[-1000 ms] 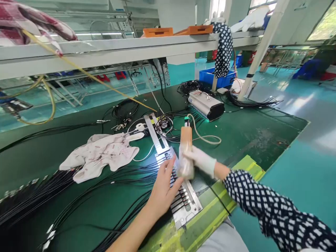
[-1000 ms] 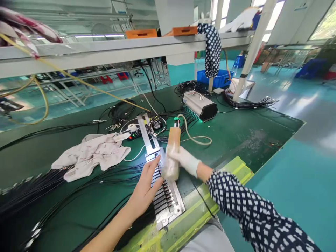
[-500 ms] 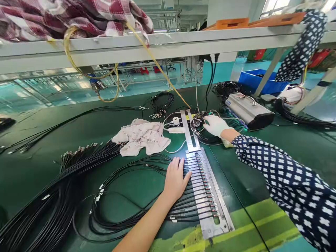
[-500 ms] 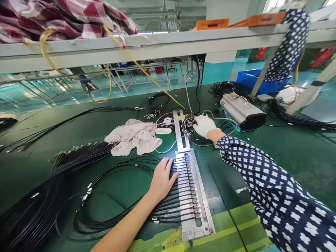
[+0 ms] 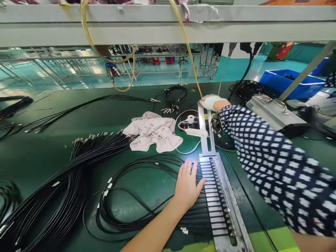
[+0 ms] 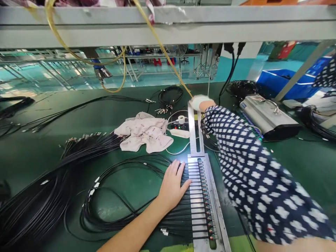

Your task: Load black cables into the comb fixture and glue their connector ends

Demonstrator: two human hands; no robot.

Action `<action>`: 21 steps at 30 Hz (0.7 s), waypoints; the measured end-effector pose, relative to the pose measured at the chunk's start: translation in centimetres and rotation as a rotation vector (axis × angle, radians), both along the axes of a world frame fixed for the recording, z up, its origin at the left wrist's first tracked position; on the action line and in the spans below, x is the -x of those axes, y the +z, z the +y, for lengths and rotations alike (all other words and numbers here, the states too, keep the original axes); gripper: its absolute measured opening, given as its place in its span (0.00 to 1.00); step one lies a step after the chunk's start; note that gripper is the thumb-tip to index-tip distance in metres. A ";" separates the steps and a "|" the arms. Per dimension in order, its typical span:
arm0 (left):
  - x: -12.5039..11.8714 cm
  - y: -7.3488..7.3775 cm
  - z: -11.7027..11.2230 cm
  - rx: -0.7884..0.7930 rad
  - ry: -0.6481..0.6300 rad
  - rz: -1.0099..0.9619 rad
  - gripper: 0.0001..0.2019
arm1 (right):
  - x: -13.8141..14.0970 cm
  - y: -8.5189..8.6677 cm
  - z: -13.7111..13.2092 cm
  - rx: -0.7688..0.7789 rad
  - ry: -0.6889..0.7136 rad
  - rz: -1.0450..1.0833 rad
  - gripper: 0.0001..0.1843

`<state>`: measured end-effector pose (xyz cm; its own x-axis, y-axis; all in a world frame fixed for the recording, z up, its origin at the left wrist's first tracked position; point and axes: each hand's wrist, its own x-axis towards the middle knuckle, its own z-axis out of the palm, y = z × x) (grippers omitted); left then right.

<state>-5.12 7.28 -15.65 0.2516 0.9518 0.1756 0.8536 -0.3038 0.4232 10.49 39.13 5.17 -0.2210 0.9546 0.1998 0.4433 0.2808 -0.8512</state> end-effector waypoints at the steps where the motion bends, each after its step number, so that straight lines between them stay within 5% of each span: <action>1: 0.0 0.1 0.0 0.003 0.000 -0.003 0.35 | -0.6 2.3 -1.0 0.039 -0.003 -0.060 0.28; 4: -0.2 0.1 -0.2 -0.005 -0.003 -0.035 0.35 | -2.8 9.7 -6.4 0.088 0.056 -0.315 0.34; 6: -0.2 -0.1 -0.1 -0.019 -0.014 -0.095 0.34 | -4.6 13.3 -12.1 0.057 0.073 -0.464 0.29; 8: -0.2 -0.3 0.2 -0.027 -0.029 -0.155 0.32 | -6.6 14.2 -19.1 0.052 0.106 -0.460 0.24; 9: -0.1 -0.2 0.4 -0.028 -0.035 -0.178 0.31 | -7.5 13.4 -22.8 0.026 0.173 -0.407 0.21; 11: 0.2 0.7 0.8 -0.032 -0.047 -0.214 0.27 | -8.9 9.2 -30.4 -0.145 0.398 -0.321 0.05; 13: 0.5 2.7 0.4 -0.046 -0.072 -0.247 0.23 | -9.7 2.4 -37.2 -0.384 0.536 -0.522 0.09; 17: 1.3 8.1 -4.9 -0.003 -0.183 -0.280 0.15 | -11.0 -11.3 -46.1 -0.524 0.448 -0.732 0.09; 19: 1.1 9.7 -9.7 0.140 -0.219 -0.264 0.15 | -12.4 -15.2 -48.1 -0.417 0.372 -0.608 0.15; 21: 0.5 9.7 -14.7 0.329 -0.256 -0.190 0.17 | -13.9 -17.1 -49.2 -0.309 0.201 -0.459 0.21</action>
